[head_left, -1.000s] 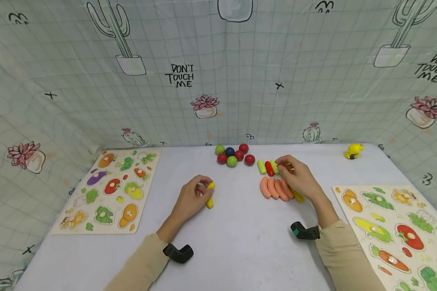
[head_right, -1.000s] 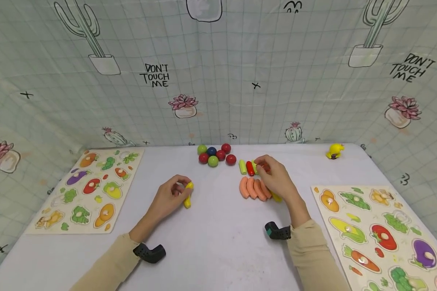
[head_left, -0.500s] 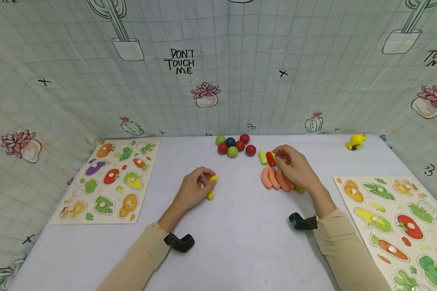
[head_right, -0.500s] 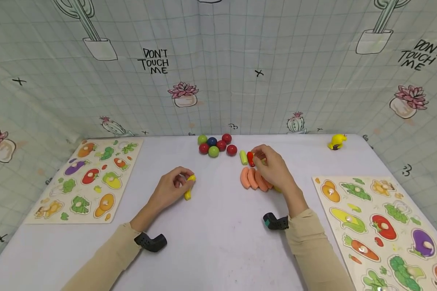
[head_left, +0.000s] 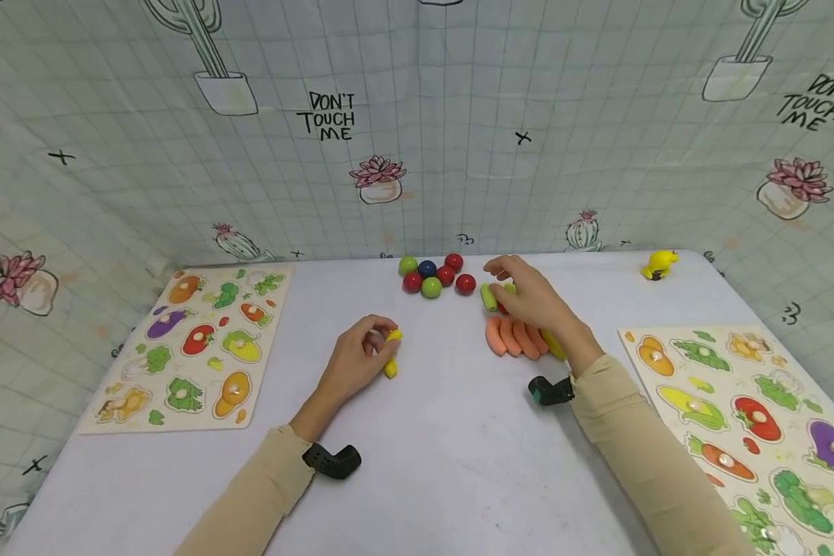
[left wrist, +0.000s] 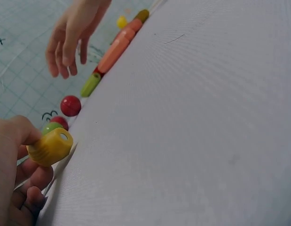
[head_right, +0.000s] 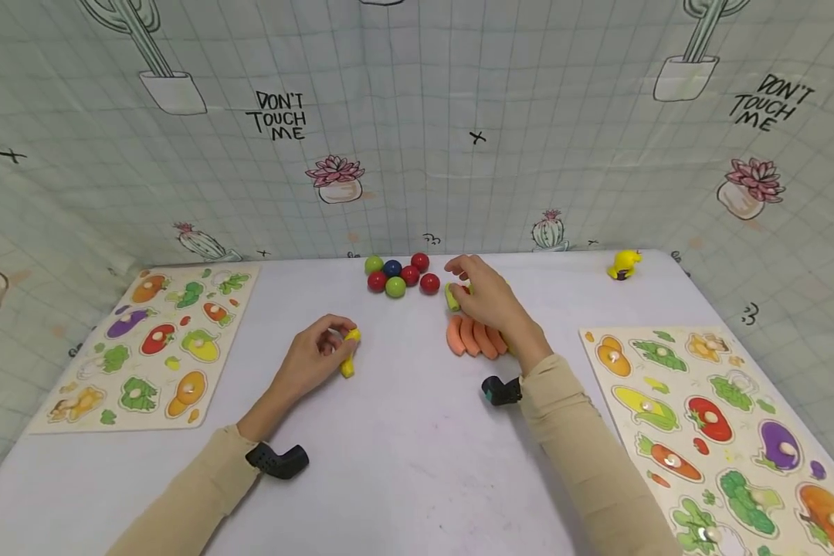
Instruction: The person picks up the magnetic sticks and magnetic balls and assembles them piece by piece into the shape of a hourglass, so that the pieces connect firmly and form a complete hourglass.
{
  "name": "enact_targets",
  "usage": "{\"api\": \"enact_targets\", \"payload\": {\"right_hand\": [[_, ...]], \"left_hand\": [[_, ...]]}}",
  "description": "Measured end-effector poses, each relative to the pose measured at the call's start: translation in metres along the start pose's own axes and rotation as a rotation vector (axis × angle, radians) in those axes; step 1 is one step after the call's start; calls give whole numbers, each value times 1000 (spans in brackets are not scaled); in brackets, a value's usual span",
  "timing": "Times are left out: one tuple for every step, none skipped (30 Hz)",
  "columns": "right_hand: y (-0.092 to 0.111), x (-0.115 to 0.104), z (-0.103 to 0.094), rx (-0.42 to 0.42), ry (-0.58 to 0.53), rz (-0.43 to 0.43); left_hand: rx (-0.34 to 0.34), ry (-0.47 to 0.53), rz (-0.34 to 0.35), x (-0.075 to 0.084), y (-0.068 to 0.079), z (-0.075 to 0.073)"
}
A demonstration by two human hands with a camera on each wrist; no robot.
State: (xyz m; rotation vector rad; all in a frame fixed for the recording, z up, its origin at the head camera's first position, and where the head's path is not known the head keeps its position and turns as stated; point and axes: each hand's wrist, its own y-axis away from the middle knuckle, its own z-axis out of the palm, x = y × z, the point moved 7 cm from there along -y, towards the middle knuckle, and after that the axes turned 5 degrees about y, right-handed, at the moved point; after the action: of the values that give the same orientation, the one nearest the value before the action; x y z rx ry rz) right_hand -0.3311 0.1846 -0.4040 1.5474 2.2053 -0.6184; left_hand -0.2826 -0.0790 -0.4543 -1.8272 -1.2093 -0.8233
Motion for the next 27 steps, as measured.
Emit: {"api": "enact_targets", "payload": {"right_hand": [[-4, 0, 2, -17, -2, 0], [-7, 0, 5, -35, 2, -1], [-10, 0, 7, -51, 6, -4], [-13, 1, 10, -64, 11, -13], [-16, 1, 12, -74, 13, -19], [-19, 1, 13, -80, 20, -25], [-21, 2, 14, -83, 25, -27], [-23, 3, 16, -88, 30, -25], [-25, 3, 17, -94, 29, -23], [-27, 3, 18, -99, 25, -19], [-28, 2, 19, -106, 22, -14], [-29, 2, 21, -112, 19, -9], [-29, 1, 21, -119, 15, -3], [-29, 1, 22, -126, 13, 7], [-29, 1, 23, -130, 15, 12], [-30, 0, 24, -133, 19, 14], [-30, 0, 25, -136, 24, 15], [-31, -1, 26, -139, 29, 18], [-32, -2, 27, -138, 38, 19], [-33, -3, 28, -135, 52, 14], [-34, -4, 29, -133, 69, 7], [-36, -5, 30, -130, 86, 5], [-37, -6, 31, -128, 101, 3], [-37, -7, 33, -127, 123, 3], [-38, -7, 34, -125, 145, 0], [-39, -8, 35, -126, 164, 1], [-39, -8, 36, -129, 174, 3]], "left_hand": [[-4, -1, -4, -1, 0, 0], [-7, -2, -9, -2, 0, -1], [-9, -2, -15, -2, 0, -1], [-10, -4, -18, -3, 0, 0], [-9, -4, -23, -3, 0, 0], [-8, -4, -24, -3, 0, 0], [-6, -5, -25, -3, 0, 0], [-5, -5, -23, -3, 0, 0], [-5, -7, -20, -3, 0, 0], [-7, -10, -20, -3, 0, 0], [-8, -13, -19, -3, 0, 0], [-8, -17, -14, -2, 0, 0], [-10, -18, -10, -2, 0, 1], [-12, -20, -5, -1, 1, 1], [-13, -24, -2, -1, 1, 2], [-12, -25, 1, 0, 1, 2], [-10, -27, 5, 0, 1, 2], [-9, -28, 8, 1, 1, 1], [-8, -27, 8, 1, 1, 1], [-8, -26, 8, 1, 1, 1], [-8, -26, 6, 1, 1, 1], [-7, -23, 3, 0, 1, 1], [-8, -23, -1, 0, 1, 1], [-8, -24, -4, 0, 1, 1], [-7, -25, -7, -1, 1, 1], [-6, -28, -10, -1, 1, 1], [-5, -31, -13, -1, 2, 0]]}}
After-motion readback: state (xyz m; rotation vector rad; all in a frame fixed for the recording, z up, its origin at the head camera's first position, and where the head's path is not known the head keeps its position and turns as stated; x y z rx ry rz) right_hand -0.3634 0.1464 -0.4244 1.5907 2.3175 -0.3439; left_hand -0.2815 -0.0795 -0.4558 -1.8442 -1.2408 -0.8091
